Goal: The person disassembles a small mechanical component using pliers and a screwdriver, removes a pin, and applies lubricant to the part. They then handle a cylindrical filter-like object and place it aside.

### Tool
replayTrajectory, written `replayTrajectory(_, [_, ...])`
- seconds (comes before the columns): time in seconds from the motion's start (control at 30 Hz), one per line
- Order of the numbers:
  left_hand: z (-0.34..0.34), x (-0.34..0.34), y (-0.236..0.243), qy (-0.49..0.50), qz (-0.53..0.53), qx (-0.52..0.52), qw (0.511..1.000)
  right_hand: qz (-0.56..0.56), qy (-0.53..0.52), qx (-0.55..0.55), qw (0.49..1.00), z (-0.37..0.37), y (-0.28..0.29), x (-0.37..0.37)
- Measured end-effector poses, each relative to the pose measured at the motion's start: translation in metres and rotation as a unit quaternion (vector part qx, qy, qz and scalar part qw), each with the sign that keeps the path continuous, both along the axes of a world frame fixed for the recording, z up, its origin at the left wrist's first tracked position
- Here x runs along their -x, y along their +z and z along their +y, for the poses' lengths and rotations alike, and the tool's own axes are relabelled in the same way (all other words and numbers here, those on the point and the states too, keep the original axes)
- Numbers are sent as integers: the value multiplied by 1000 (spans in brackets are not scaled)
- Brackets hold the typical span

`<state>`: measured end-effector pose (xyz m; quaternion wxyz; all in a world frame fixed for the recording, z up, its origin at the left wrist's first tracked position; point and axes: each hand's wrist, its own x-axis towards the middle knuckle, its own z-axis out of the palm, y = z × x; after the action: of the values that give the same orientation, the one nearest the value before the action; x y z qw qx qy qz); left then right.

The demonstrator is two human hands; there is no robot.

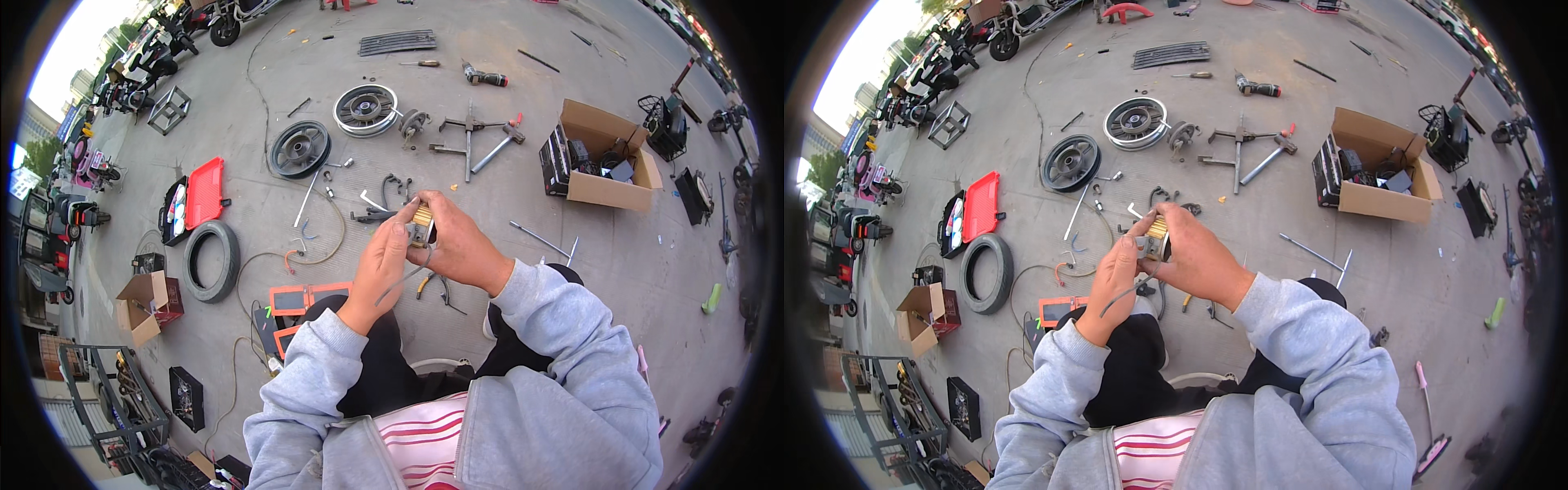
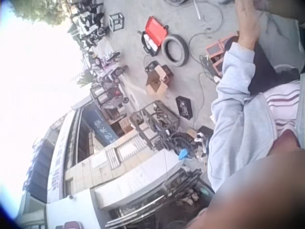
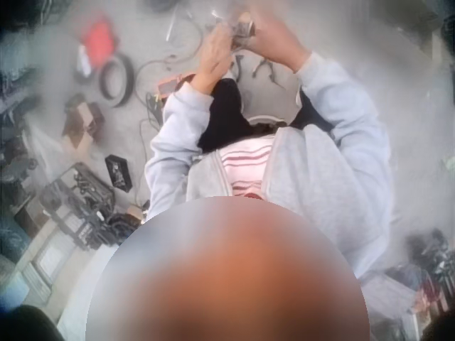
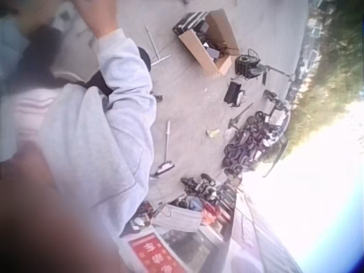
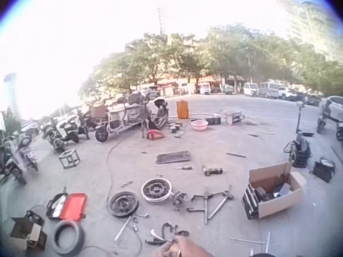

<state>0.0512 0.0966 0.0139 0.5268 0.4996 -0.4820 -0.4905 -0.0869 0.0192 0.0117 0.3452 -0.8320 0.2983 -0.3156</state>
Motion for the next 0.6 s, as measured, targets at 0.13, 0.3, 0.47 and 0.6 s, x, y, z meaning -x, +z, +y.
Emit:
replayTrajectory(0.13, [7,19,-18,14,33,-53,998,57,-1,-52,997,4,-12,20])
replayTrajectory(0.3, [-18,34,-43,72,42,-74,994,83,-61,-33,994,-6,-21,43])
replayTrajectory(0.47, [-31,28,-38,-20,90,-103,990,-40,-2,-128,991,-17,-26,53])
replayTrajectory(0.6, [-35,26,-26,-54,167,-132,976,-188,49,-392,899,-19,-32,53])
